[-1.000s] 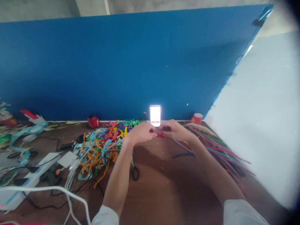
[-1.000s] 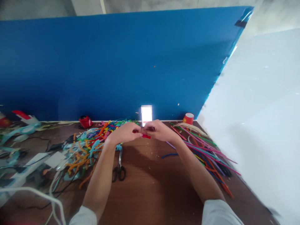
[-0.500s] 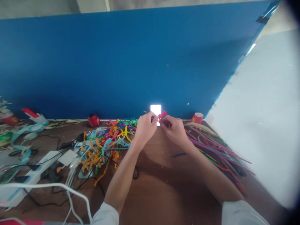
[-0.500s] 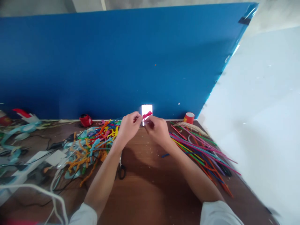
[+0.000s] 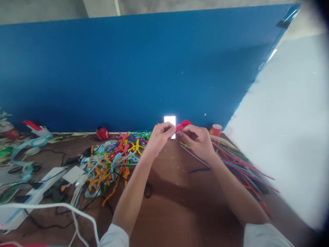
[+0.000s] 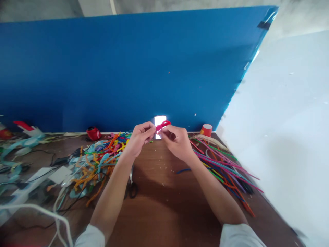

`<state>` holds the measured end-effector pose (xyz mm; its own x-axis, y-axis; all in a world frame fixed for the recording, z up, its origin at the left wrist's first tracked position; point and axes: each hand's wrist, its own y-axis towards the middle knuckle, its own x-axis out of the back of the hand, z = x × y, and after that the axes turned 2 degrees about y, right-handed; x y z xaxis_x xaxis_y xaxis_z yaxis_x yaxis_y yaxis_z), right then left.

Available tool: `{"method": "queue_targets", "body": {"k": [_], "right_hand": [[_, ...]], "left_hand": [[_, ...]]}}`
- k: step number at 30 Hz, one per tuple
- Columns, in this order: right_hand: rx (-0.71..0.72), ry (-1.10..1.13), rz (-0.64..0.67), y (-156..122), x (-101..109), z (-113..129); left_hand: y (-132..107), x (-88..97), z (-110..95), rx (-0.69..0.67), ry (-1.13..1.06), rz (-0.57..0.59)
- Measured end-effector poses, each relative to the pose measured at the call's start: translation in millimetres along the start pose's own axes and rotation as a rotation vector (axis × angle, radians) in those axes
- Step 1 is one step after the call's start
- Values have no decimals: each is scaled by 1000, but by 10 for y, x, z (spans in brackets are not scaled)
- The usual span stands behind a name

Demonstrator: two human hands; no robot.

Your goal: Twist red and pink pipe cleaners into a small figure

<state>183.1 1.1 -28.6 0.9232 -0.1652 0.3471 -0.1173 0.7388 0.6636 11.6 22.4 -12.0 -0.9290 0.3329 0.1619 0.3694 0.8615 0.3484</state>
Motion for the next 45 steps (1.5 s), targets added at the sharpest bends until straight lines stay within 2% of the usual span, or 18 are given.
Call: {"method": "queue_targets", "body": {"k": [4, 11, 17, 20, 26, 32, 38, 45], "right_hand": [[23, 62, -14, -8, 11, -10], [-71, 95, -71, -18, -9, -26], [-126, 160, -124, 2, -2, -35], [-148, 193, -125, 15, -16, -52], [-113, 230, -120, 25, -30, -75], [-89, 245, -95, 21, 1, -98], [-39, 249, -45, 3, -11, -61], [-86, 292, -4, 23, -2, -83]], "left_hand": [[-1, -26, 25, -20, -4, -2], [6, -53, 56, -248, 498, -113], [13, -84, 91, -362, 746, -213], [17, -109, 86, -337, 650, -227], [10, -146, 54, -232, 280, -215], [11, -138, 78, -123, -45, -130], [6, -159, 69, -102, -84, -155], [17, -175, 54, -50, -166, -134]]}}
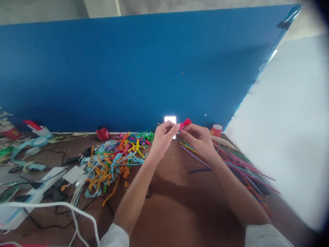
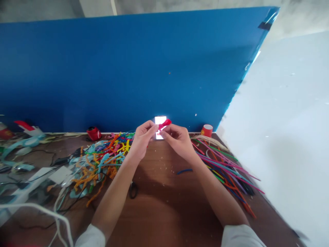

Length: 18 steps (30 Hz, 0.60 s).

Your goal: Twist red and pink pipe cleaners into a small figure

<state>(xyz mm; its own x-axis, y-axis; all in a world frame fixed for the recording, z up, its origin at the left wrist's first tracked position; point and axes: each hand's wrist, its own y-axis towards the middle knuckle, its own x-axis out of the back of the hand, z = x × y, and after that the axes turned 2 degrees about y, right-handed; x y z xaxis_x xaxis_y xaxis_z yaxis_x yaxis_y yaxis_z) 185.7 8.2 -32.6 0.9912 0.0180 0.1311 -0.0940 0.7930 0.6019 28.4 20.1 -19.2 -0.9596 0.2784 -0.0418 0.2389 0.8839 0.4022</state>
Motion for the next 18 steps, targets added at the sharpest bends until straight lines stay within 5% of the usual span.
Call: {"method": "queue_targets", "body": {"k": [10, 18], "right_hand": [[50, 27, -29, 39, 34, -125], [175, -96, -16, 32, 65, -70]], "left_hand": [[-39, 10, -71, 180, -172, 167], [-4, 68, -10, 124, -85, 154]]}}
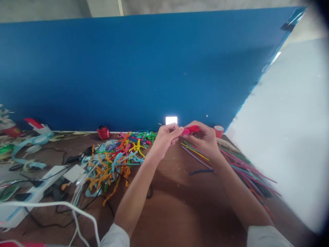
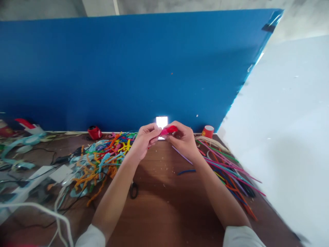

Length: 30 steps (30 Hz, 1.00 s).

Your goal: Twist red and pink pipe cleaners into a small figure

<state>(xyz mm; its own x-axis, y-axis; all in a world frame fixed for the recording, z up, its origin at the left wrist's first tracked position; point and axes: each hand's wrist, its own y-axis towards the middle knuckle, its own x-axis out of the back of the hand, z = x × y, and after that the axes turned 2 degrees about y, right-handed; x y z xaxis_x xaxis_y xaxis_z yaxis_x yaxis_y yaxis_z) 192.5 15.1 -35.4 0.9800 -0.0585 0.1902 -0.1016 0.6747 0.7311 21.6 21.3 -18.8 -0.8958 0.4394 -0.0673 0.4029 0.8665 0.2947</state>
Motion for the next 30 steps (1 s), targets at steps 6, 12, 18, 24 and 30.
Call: {"method": "queue_targets", "body": {"k": [6, 12, 18, 24, 30], "right_hand": [[161, -116, 83, -6, 36, -48], [192, -165, 131, -18, 25, -103], [144, -218, 130, -17, -27, -74], [215, -353, 124, -56, -47, -84], [373, -594, 126, -95, -48, -218]], "left_hand": [[-37, 98, -76, 67, 112, 110], [-29, 193, -73, 116, 205, 150], [24, 253, -3, 99, 279, 176], [26, 242, -1, 88, 320, 176], [16, 271, -15, 124, 370, 219]]}}
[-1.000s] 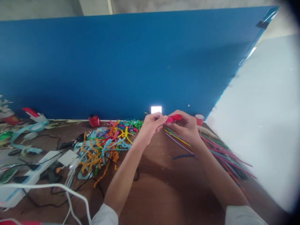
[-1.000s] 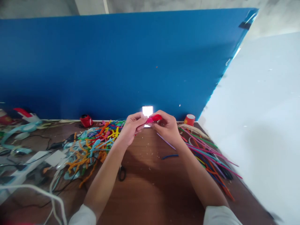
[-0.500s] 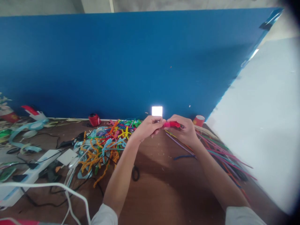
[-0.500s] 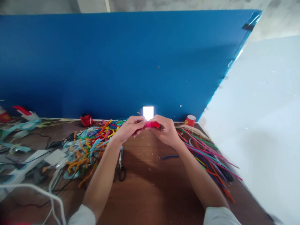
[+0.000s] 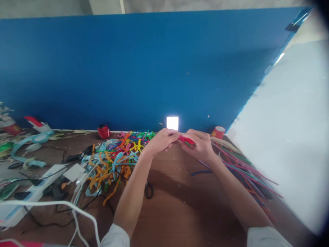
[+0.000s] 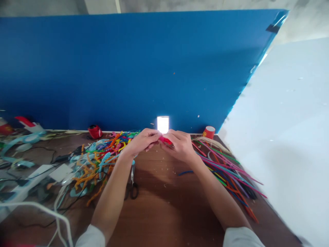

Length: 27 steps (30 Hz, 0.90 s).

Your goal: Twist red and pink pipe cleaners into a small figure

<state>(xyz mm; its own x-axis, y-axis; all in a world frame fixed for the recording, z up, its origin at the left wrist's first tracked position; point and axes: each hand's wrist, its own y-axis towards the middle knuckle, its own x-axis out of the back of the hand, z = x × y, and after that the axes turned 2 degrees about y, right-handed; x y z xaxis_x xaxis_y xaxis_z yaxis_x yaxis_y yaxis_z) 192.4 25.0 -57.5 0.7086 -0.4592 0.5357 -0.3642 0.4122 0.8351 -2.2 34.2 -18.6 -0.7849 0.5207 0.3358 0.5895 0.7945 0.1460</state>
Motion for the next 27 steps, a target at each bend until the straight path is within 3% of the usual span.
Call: {"method": "queue_targets", "body": {"k": [5, 12, 16, 20, 27], "right_hand": [[-23, 57, -33, 12, -9, 7], [-252, 269, -85, 108, 101, 81], [-392, 410, -22, 149, 140, 112], [-422, 449, 46, 160, 128, 111], [-511, 510, 92, 119, 62, 62]], "left_hand": [[3, 14, -1, -8, 51, 9], [-116, 40, -133, -145, 143, -14], [-171, 40, -197, -222, 365, -98], [-158, 7, -191, -296, 587, -192], [-119, -56, -170, -276, 834, -269]]}}
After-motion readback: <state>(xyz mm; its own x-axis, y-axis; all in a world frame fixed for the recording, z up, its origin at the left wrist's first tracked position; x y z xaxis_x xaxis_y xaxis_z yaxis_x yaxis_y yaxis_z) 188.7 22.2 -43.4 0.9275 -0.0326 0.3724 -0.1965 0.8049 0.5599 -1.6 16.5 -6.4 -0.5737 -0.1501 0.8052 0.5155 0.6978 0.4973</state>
